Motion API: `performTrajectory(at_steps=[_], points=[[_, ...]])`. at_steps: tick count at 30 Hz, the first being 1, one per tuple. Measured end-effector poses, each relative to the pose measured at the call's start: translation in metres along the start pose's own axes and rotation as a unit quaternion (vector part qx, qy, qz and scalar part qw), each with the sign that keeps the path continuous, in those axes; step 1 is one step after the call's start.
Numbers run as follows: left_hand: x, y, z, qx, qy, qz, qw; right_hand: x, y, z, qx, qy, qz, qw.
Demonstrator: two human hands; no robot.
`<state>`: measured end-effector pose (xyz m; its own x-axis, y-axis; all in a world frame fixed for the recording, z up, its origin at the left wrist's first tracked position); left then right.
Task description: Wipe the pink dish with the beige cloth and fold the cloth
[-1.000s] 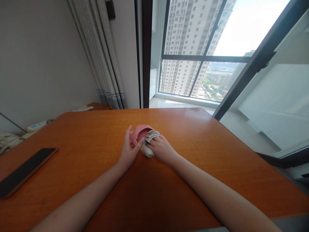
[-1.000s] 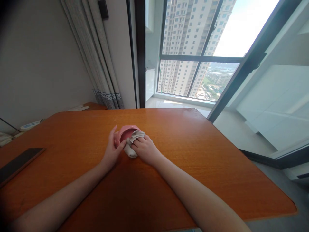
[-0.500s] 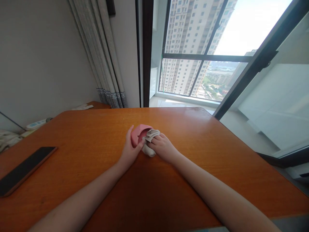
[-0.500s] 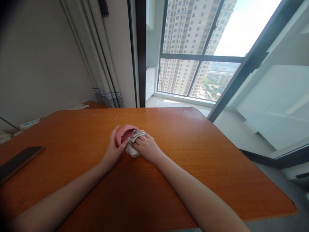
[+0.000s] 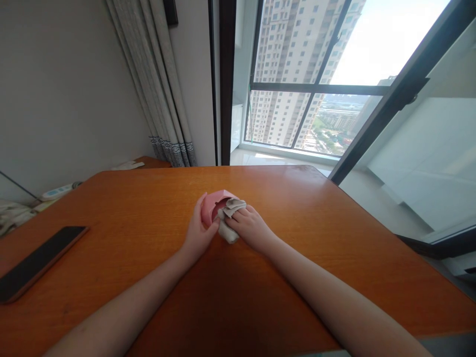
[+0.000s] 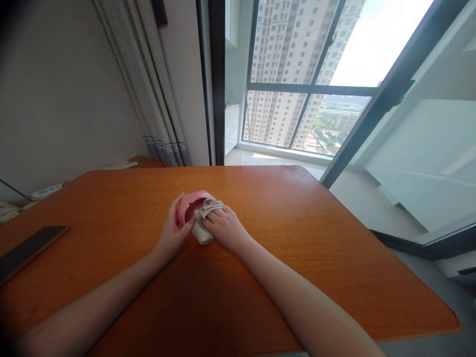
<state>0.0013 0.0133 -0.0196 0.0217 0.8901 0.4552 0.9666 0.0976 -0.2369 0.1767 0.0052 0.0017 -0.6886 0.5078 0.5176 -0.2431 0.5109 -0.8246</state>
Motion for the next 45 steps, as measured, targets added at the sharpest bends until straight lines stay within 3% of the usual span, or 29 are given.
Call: performTrajectory(at_steps=[5, 9, 16, 22, 26, 33, 40, 45], points=[[-0.011, 0.010, -0.005, -0.064, -0.030, -0.015, 0.997, -0.002, 0.009, 0.008, 0.017, 0.024, -0.007, 1.000], [-0.009, 0.009, -0.002, -0.021, -0.021, -0.031, 0.999, -0.001, 0.012, 0.008, 0.036, 0.016, -0.006, 0.999], [0.000, 0.004, -0.004, -0.050, -0.038, 0.016, 0.998, -0.002, 0.002, -0.011, 0.024, -0.034, 0.012, 0.999], [-0.012, 0.010, -0.008, -0.053, -0.046, -0.035, 0.997, -0.003, 0.009, 0.004, 0.031, -0.008, -0.017, 0.999], [-0.003, 0.003, -0.001, -0.040, -0.055, -0.010, 0.998, -0.001, 0.012, 0.006, 0.037, 0.014, 0.008, 0.999], [0.013, -0.010, -0.005, -0.042, -0.059, 0.077, 0.994, 0.000, 0.000, -0.005, 0.017, -0.046, 0.015, 0.999], [-0.003, 0.005, -0.008, -0.103, -0.082, 0.023, 0.991, 0.001, 0.007, 0.010, -0.001, 0.032, 0.008, 0.999], [0.005, 0.000, 0.004, -0.061, -0.068, 0.018, 0.996, 0.001, 0.008, 0.004, 0.023, 0.000, 0.016, 1.000]])
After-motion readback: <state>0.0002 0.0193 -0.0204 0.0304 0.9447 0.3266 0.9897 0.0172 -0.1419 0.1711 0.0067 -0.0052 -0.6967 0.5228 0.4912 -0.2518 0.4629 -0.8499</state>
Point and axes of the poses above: each hand's wrist, its own x-axis towards the middle knuckle, its own y-axis out of the palm, z = x × y, the point moved 1 cm from there along x, towards the middle knuckle
